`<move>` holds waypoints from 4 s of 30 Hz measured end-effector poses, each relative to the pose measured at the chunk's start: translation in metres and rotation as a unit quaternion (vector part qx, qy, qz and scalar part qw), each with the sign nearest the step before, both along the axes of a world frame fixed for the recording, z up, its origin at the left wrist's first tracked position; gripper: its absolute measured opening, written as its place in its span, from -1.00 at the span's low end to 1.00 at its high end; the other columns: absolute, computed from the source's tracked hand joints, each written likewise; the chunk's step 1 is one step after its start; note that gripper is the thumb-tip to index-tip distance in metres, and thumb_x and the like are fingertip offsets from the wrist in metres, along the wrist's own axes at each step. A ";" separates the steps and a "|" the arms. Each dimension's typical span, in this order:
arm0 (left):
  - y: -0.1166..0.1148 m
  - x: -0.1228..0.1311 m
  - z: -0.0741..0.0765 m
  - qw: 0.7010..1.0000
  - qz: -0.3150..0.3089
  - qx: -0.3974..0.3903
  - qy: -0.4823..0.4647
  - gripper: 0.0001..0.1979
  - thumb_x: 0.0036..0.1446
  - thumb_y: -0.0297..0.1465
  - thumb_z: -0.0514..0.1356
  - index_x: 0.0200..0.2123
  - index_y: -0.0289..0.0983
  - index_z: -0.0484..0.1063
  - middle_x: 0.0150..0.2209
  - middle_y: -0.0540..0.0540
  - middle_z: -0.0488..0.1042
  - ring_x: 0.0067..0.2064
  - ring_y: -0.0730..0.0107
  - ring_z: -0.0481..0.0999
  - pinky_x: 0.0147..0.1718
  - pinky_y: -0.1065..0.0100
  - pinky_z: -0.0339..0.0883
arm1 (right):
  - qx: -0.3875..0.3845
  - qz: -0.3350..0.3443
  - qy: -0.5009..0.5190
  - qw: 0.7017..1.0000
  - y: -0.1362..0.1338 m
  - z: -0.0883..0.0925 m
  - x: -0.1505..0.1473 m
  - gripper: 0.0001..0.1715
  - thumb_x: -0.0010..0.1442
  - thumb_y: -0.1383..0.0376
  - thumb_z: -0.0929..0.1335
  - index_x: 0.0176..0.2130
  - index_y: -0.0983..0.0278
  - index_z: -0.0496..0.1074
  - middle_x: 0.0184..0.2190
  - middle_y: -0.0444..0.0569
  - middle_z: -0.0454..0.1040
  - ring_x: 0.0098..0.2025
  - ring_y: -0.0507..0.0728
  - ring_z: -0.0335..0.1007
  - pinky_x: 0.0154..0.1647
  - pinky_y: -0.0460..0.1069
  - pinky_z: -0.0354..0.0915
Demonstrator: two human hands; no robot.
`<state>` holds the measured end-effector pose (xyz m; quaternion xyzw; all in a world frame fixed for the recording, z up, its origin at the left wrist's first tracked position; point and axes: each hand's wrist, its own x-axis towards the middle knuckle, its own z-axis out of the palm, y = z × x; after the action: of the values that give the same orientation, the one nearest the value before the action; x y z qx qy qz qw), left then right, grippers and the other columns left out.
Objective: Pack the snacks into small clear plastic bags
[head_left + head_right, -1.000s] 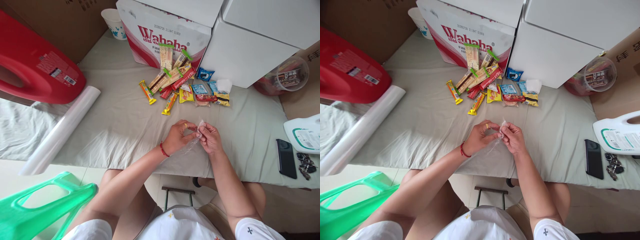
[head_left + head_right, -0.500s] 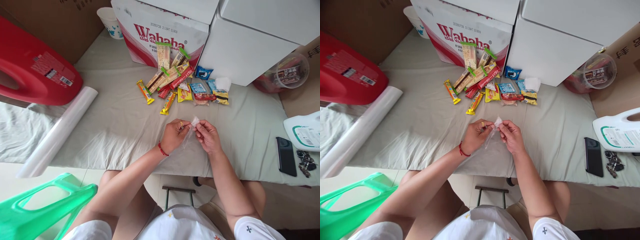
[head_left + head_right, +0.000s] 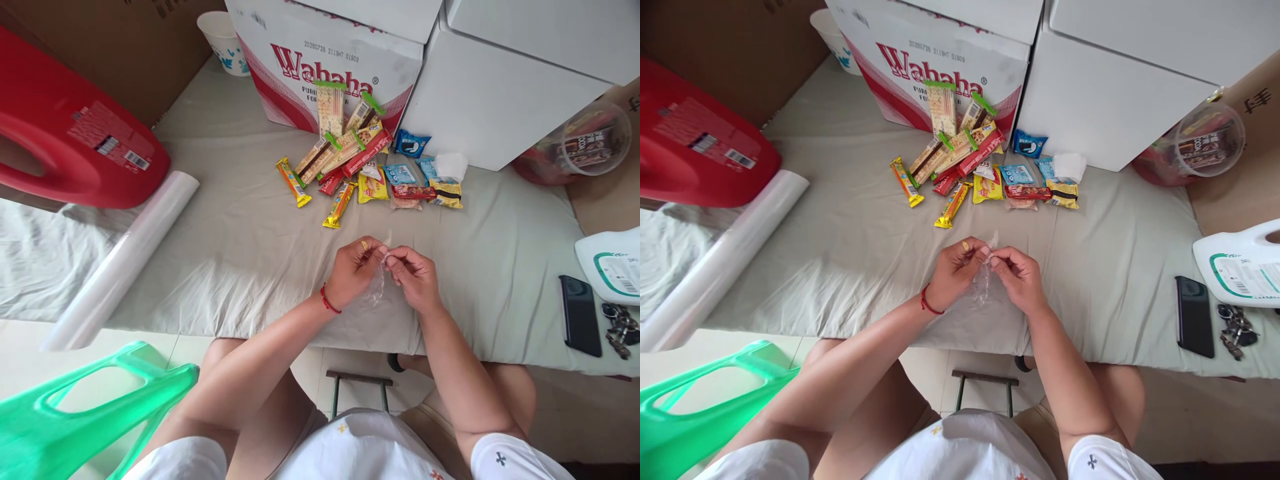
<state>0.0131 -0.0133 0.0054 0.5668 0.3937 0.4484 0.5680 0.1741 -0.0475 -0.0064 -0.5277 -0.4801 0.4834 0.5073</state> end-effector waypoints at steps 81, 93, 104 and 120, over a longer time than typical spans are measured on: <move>0.032 -0.017 -0.004 0.995 0.038 -0.053 -0.082 -0.65 0.17 -0.06 0.36 -0.29 -0.22 0.44 -0.35 -0.02 0.54 -0.29 0.42 0.49 -0.30 0.40 0.35 | -0.019 -0.062 0.185 0.981 0.013 0.015 0.012 -0.58 0.06 0.01 0.60 -0.38 0.16 0.43 -0.43 -0.16 0.38 -0.40 0.03 0.28 -0.38 -0.05 0.29; 0.039 -0.029 0.003 0.991 0.022 -0.093 -0.097 -0.59 0.16 -0.01 0.37 -0.30 -0.22 0.38 -0.32 -0.02 0.50 -0.27 0.45 0.50 -0.28 0.40 0.40 | -0.024 -0.060 0.155 0.986 0.009 0.031 0.020 -0.58 0.08 0.02 0.62 -0.38 0.19 0.46 -0.36 -0.14 0.42 -0.37 0.01 0.27 -0.40 -0.08 0.29; 0.035 -0.016 -0.002 0.994 0.077 0.019 -0.071 -0.61 0.31 0.02 0.23 -0.25 -0.17 0.30 -0.46 0.07 0.37 -0.45 0.47 0.37 -0.42 0.37 0.29 | -0.156 -0.056 0.114 0.980 -0.017 0.047 -0.009 -0.07 0.11 -0.52 0.27 -0.17 0.20 0.60 -0.15 0.11 0.60 -0.19 0.21 0.51 -0.52 0.00 0.52; 0.041 -0.022 0.006 0.990 0.061 -0.059 -0.111 -0.70 0.26 -0.14 0.28 -0.28 -0.17 0.27 -0.52 0.12 0.30 -0.58 0.55 0.22 -0.58 0.41 0.14 | -0.166 -0.014 0.012 0.986 -0.018 0.071 0.005 -0.51 -0.02 -0.09 0.63 -0.40 0.25 0.61 -0.48 -0.08 0.55 -0.50 -0.01 0.33 -0.57 -0.12 0.34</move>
<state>-0.0090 0.0275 0.0116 0.4541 0.3882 0.5177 0.6124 0.1790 -0.0653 0.0642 -0.6056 -0.3799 0.5555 0.4248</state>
